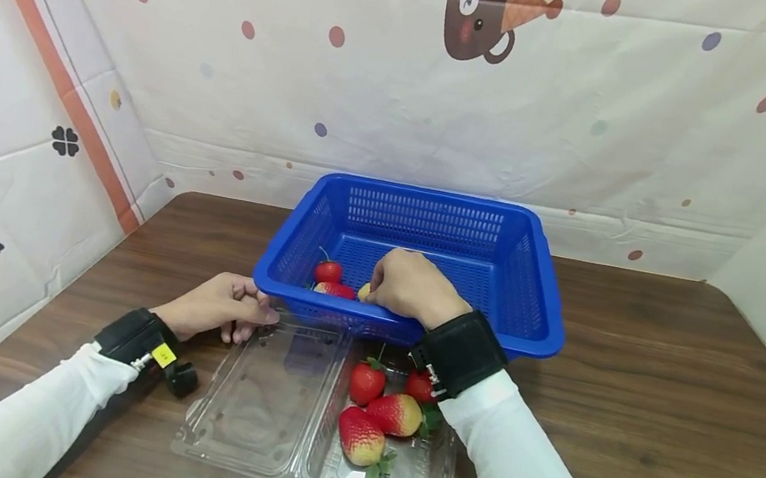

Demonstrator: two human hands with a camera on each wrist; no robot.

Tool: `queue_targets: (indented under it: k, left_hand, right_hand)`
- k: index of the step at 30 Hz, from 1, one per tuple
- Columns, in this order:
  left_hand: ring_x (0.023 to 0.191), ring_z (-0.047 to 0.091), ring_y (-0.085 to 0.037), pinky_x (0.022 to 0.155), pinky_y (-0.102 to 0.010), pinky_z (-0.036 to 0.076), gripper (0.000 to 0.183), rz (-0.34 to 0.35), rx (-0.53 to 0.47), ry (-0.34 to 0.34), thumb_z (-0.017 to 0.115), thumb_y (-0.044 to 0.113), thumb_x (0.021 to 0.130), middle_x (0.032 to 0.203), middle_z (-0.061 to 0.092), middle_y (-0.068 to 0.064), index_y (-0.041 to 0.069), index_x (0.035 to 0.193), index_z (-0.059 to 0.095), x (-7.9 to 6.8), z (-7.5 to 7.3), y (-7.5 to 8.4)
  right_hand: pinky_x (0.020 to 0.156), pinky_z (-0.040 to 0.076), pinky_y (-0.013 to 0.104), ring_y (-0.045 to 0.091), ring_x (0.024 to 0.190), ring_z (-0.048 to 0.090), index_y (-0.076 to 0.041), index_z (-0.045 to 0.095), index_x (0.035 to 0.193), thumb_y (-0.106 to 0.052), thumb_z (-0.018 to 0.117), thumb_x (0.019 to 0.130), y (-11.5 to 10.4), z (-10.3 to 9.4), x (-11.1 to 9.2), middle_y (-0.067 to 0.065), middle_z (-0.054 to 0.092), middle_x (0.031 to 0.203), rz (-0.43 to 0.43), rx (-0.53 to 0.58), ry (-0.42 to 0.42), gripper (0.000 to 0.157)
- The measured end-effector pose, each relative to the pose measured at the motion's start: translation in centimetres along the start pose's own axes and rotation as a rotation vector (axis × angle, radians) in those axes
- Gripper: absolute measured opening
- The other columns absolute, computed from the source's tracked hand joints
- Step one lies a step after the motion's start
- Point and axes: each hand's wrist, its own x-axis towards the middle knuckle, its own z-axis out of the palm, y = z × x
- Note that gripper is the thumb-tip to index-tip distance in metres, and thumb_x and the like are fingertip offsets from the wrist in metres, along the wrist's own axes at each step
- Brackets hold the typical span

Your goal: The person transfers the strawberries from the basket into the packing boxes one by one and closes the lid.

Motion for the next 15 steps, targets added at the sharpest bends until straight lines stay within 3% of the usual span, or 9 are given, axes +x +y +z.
queue_targets:
  k: [9,15]
  left_hand:
    - [0.048,0.054,-0.017,0.041,-0.023,0.049,0.031,0.001,0.004,-0.003,0.075,0.032,0.083,0.058,0.059,-0.006,0.005,0.082,0.058,-0.03,-0.11,0.08]
    - [0.048,0.054,-0.017,0.042,-0.023,0.049,0.03,-0.002,0.002,-0.004,0.074,0.031,0.084,0.059,0.059,-0.006,0.006,0.082,0.058,-0.05,-0.1,0.28]
  right_hand:
    - [0.06,0.042,0.03,0.017,0.067,0.054,-0.017,0.071,0.085,-0.031,0.061,0.094,0.24,0.0,0.41,0.0,0.061,0.076,0.016,0.011,-0.106,0.02]
    - [0.066,0.047,0.032,0.016,0.073,0.058,-0.015,0.073,0.099,-0.033,0.057,0.096,0.45,-0.12,0.35,0.002,0.066,0.088,-0.005,0.043,-0.138,0.025]
